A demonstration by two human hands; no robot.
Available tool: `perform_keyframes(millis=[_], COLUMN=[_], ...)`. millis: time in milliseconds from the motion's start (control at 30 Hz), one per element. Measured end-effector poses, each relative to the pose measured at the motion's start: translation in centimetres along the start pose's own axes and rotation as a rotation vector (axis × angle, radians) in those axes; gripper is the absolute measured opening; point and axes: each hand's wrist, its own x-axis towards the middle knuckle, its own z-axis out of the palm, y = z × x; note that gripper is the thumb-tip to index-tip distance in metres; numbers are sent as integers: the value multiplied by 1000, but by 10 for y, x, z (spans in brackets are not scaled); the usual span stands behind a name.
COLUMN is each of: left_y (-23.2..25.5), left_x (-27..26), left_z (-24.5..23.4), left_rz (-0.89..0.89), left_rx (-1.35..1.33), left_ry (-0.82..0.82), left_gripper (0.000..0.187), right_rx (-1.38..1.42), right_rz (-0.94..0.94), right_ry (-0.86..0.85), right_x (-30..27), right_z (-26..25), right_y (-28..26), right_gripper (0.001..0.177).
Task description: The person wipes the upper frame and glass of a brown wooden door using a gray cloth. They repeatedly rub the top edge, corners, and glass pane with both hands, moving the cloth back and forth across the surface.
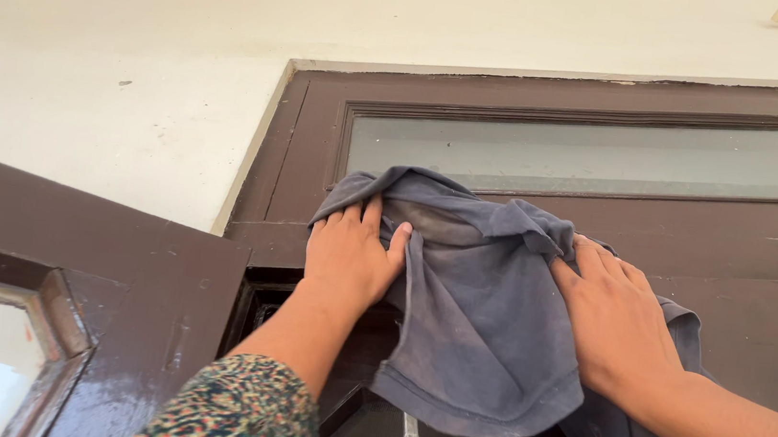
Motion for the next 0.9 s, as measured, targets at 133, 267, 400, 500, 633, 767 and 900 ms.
perform_keyframes(millis=[133,267,400,500,633,767,900], left_y=[-14,-49,-81,-90,-120,-129,-124], left_x=[0,20,43,73,107,138,145], left_z=[-25,-27,1,23,35,36,41], left_rz=[-60,-238,-292,-371,-270,-256,-216], left_rx=[78,205,298,280,154,79,82], left_ry=[-163,-217,-84,-162,-103,-170,-150], left_gripper=[79,80,86,81,87,80,74], right_rx=[34,55,167,193,219,230,220], right_rz=[-103,-262,-346,-318,-314,-324,-307], right_ry=[53,5,78,170,290,310,325], right_x=[-3,4,7,2,-3,2,4], right_z=[-1,-6,0,11,25,37,45], right_y=[-1,-14,-39,-58,-68,-66,-68], right_gripper=[50,48,50,53,58,60,60])
